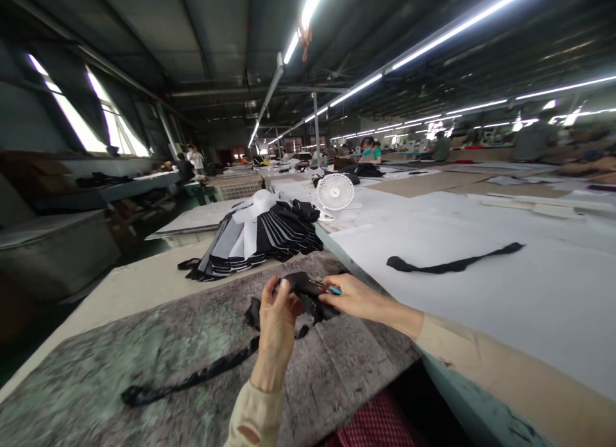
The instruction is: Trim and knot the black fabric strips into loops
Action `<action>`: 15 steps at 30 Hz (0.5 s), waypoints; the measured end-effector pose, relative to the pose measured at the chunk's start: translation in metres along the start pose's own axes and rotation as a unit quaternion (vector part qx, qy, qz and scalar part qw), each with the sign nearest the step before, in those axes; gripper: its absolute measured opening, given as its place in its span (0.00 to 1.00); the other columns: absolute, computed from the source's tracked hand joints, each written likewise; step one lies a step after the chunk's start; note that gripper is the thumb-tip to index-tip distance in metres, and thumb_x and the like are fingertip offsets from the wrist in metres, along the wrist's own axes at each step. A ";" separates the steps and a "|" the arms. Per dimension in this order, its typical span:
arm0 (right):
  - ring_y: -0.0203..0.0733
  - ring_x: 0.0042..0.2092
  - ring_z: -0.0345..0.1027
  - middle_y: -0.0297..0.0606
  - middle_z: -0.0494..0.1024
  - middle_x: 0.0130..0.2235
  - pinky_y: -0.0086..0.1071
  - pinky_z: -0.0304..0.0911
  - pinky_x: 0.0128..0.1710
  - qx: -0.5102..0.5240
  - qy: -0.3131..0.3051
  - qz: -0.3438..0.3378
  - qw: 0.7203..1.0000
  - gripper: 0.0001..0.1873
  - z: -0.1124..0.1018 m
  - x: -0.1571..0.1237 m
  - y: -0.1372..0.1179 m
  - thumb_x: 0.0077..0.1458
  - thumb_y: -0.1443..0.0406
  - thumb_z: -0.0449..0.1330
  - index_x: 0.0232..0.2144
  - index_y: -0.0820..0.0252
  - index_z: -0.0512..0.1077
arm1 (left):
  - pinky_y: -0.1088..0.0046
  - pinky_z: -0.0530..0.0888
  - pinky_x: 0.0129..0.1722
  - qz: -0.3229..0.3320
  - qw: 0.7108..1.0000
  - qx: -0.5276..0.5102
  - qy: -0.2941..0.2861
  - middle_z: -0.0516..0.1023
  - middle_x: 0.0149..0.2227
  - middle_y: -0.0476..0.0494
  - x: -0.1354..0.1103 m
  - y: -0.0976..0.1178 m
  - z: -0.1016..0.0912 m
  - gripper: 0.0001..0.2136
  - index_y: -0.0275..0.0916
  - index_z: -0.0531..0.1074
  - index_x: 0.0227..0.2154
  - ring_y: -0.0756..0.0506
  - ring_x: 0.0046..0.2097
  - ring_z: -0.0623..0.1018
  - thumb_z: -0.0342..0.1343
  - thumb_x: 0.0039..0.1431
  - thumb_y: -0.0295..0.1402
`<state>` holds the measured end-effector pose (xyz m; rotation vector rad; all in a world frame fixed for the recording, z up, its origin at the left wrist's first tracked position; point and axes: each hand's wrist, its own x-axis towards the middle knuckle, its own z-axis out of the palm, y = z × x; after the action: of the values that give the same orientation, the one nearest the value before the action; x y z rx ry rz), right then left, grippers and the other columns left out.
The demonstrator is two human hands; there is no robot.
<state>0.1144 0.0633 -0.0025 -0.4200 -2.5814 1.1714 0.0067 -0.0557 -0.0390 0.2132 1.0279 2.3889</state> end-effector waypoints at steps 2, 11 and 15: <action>0.32 0.26 0.57 0.30 0.66 0.22 0.26 0.47 0.25 -0.042 0.008 -0.013 0.999 0.12 0.003 0.000 0.002 0.53 0.60 0.55 0.24 0.63 0.68 | 0.77 0.72 0.32 0.010 0.999 0.044 -0.017 0.75 0.36 0.51 -0.007 -0.007 0.001 0.33 0.45 0.63 0.49 0.52 0.31 0.76 0.68 0.37 0.27; 0.33 0.26 0.54 0.31 0.62 0.22 0.27 0.46 0.24 0.008 0.119 0.037 0.992 0.18 0.007 -0.002 0.014 0.58 0.55 0.49 0.22 0.61 0.60 | 0.73 0.73 0.38 0.045 0.990 0.104 -0.083 0.76 0.44 0.42 -0.028 -0.023 -0.008 0.34 0.44 0.63 0.52 0.46 0.40 0.77 0.67 0.38 0.31; 0.32 0.24 0.53 0.31 0.61 0.21 0.28 0.47 0.23 0.031 0.133 0.061 0.989 0.19 0.008 0.001 0.020 0.58 0.55 0.49 0.20 0.60 0.58 | 0.79 0.71 0.30 0.041 0.993 0.095 -0.063 0.77 0.34 0.47 -0.032 -0.026 -0.012 0.31 0.44 0.65 0.50 0.50 0.32 0.76 0.67 0.40 0.32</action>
<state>0.1132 0.0709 -0.0233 -0.6805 -2.3137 1.1448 0.0408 -0.0651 -0.0640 0.4770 1.2065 2.3162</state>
